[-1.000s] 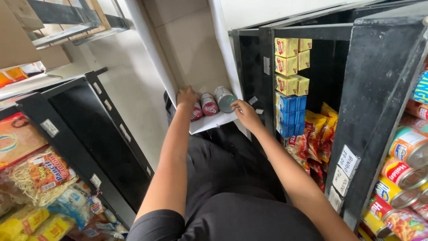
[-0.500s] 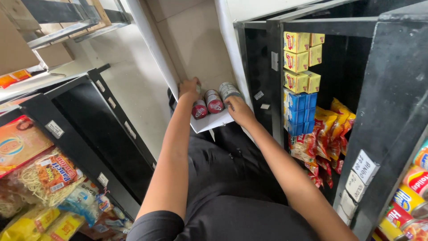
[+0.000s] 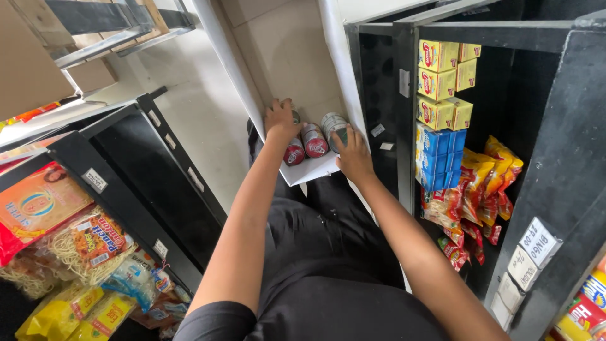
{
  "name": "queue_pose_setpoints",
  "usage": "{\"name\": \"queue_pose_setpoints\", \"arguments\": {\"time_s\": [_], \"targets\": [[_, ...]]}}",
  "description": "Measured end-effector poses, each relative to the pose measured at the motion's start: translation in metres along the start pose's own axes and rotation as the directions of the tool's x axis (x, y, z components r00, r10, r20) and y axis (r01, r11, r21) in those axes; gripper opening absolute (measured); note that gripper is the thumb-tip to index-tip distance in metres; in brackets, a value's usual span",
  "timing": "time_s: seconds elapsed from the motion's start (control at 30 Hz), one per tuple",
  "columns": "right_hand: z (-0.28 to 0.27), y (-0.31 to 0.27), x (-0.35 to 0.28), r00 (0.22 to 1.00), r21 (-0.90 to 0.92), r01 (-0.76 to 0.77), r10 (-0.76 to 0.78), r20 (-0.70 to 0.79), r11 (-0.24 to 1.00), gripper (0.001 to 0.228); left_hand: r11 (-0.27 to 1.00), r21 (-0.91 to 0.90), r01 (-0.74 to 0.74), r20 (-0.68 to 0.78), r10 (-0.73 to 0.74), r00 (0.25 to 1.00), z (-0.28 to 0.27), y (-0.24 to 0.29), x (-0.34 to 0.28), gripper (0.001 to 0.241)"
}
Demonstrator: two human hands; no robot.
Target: Stocking canned goods onto grocery store shelves from a cardboard box.
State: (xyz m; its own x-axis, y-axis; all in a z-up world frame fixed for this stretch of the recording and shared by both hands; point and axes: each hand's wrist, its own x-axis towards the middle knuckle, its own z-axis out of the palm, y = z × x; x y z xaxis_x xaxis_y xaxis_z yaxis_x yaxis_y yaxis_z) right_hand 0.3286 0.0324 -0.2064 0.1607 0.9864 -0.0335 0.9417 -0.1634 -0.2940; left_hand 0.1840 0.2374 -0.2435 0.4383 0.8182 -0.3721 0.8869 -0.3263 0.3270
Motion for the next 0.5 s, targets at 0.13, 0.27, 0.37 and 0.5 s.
{"name": "queue_pose_setpoints", "arguments": {"time_s": [0.13,0.27,0.37,0.5], "targets": [[0.017,0.002,-0.001,0.997,0.049,-0.075,0.074,0.011,0.996,0.082,0.981,0.133,-0.144,-0.051,0.152,0.987,-0.011,0.010,-0.022,0.092],[0.024,0.008,-0.001,0.994,0.158,-0.095,0.103,-0.048,0.983,0.075,0.856,0.204,-0.475,-0.259,0.515,0.817,0.020,0.016,-0.031,0.055],[0.030,0.012,-0.005,0.994,0.176,-0.083,0.095,-0.060,0.981,0.074,0.786,0.179,-0.592,-0.010,0.603,0.798,0.049,0.027,-0.037,0.037],[0.041,0.021,-0.007,0.992,0.229,-0.066,0.089,-0.091,0.971,0.071,0.992,-0.011,-0.129,0.203,0.128,0.971,0.091,0.034,-0.023,0.039]]}}
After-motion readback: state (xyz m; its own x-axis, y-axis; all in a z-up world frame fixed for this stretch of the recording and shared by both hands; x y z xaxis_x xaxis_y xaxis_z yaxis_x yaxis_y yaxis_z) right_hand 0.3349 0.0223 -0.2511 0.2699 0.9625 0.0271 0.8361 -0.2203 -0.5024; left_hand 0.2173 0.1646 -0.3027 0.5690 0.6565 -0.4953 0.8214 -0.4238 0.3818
